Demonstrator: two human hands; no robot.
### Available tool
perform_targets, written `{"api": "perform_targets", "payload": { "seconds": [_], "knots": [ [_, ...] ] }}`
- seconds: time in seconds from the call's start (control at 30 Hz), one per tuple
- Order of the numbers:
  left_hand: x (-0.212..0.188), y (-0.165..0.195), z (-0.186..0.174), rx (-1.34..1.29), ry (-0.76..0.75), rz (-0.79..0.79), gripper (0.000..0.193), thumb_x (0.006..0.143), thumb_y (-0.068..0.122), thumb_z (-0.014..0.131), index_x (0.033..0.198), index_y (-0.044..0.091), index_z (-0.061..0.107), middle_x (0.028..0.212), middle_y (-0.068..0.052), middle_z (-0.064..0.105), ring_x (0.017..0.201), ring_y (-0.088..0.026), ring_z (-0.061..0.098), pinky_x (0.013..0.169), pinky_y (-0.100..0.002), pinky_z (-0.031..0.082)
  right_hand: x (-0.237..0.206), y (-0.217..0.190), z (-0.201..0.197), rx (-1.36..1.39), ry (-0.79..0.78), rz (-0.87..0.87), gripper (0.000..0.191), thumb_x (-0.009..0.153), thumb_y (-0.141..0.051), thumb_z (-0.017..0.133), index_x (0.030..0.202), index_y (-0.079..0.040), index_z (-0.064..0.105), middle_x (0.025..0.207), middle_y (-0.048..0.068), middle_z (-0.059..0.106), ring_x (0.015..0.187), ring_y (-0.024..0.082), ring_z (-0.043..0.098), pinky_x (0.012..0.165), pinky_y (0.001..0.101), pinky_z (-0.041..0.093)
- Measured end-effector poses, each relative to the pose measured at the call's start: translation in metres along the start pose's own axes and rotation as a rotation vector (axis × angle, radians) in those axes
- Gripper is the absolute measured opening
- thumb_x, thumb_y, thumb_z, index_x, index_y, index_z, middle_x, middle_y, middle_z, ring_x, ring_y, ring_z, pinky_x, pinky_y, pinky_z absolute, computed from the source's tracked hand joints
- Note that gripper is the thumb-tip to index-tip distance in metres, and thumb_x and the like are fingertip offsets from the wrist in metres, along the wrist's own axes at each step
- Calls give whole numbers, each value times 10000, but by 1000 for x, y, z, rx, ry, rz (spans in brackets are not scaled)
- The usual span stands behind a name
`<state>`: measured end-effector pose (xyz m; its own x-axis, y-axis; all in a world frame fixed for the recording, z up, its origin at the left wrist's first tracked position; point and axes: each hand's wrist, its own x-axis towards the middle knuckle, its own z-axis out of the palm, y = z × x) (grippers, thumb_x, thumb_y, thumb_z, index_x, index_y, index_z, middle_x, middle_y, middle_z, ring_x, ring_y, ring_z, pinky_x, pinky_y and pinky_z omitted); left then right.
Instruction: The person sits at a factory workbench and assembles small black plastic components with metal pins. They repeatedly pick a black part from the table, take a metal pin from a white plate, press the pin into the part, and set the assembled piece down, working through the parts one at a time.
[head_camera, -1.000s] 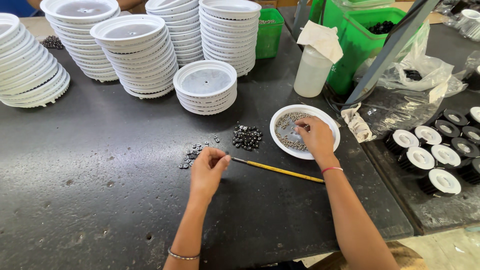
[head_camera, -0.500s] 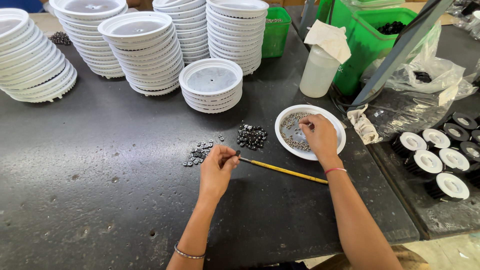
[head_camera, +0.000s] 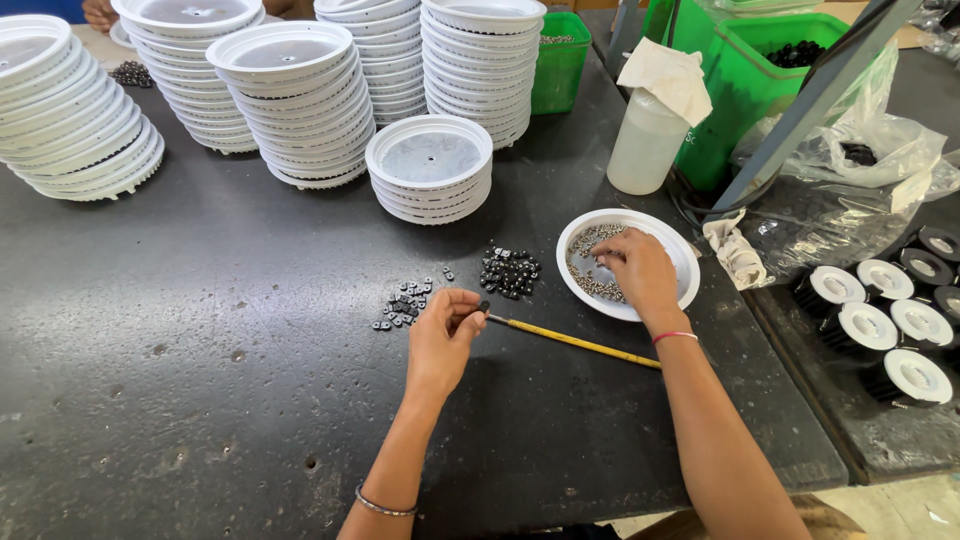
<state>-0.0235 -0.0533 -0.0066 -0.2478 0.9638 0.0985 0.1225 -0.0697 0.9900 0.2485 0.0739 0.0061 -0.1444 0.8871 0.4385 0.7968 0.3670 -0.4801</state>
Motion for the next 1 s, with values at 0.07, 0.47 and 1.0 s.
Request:
{"api": "perform_targets", "payload": {
  "seconds": [0.07,0.47,1.0],
  "knots": [
    [0,1,0,-1,0,-5,191,905,-6,687,1091,16,651,929,-46,765,777,-82,690,732,-239,576,0,-2,0,-6,-13,6,122,814,-128,769,916,-176,815,944,37,709,900,257,673,766,406,514],
    [-2,-2,0,14,14,13,229,889,26,718,1116,25,687,910,-50,765,782,-86,698,726,-250,578,0,-3,7,-56,79,-29,50,852,-113,740,893,-94,761,981,83,701,974,313,632,814,437,500],
    [1,-3,-13,36,56,32,161,872,83,753,1008,-2,742,845,-59,786,756,-89,731,705,-245,582,-50,-143,21,290,-194,-348,138,903,-179,715,967,-63,675,895,55,656,786,237,634,678,366,512]
  ]
}}
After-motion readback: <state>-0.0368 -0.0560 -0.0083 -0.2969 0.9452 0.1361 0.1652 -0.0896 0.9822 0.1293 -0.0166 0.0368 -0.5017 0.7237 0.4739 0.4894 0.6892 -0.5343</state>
